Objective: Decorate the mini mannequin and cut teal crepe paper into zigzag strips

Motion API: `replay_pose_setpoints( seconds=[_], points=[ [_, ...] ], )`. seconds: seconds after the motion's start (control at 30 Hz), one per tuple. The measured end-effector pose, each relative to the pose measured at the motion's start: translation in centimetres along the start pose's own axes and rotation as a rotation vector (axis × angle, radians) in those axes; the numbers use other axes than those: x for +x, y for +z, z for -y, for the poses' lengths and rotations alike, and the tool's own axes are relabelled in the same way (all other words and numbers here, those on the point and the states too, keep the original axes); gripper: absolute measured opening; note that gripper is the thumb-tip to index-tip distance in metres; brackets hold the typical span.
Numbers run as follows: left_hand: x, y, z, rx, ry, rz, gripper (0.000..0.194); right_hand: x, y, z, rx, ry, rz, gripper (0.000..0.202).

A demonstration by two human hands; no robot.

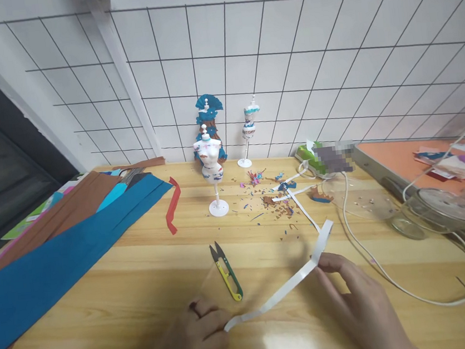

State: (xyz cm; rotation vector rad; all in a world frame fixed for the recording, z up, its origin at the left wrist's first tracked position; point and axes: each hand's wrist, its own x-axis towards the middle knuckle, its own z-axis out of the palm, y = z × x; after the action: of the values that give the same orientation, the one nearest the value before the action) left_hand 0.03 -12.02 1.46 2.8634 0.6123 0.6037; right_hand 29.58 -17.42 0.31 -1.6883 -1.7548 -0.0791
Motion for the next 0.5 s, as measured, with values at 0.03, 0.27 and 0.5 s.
replay_pose_setpoints(
  seconds=[0.03,0.27,0.5],
  points=[
    [0.4,-0.2,0.0,-0.071,-0.030,0.021,0.012,0.1,0.0,0.1,-0.016,-0.027,-0.001,0.010],
    [4.3,-0.1,0.4,-0.690,-0.568,0.137,0.036,1.4,0.1,0.6,-0.109,-0.101,0.006,0.009],
    [5.5,1.1,1.6,-1.169,-0.779,0.334,0.022,2.8,1.1,-0.1,-0.282,-0.206,0.138,0.016]
  ],
)
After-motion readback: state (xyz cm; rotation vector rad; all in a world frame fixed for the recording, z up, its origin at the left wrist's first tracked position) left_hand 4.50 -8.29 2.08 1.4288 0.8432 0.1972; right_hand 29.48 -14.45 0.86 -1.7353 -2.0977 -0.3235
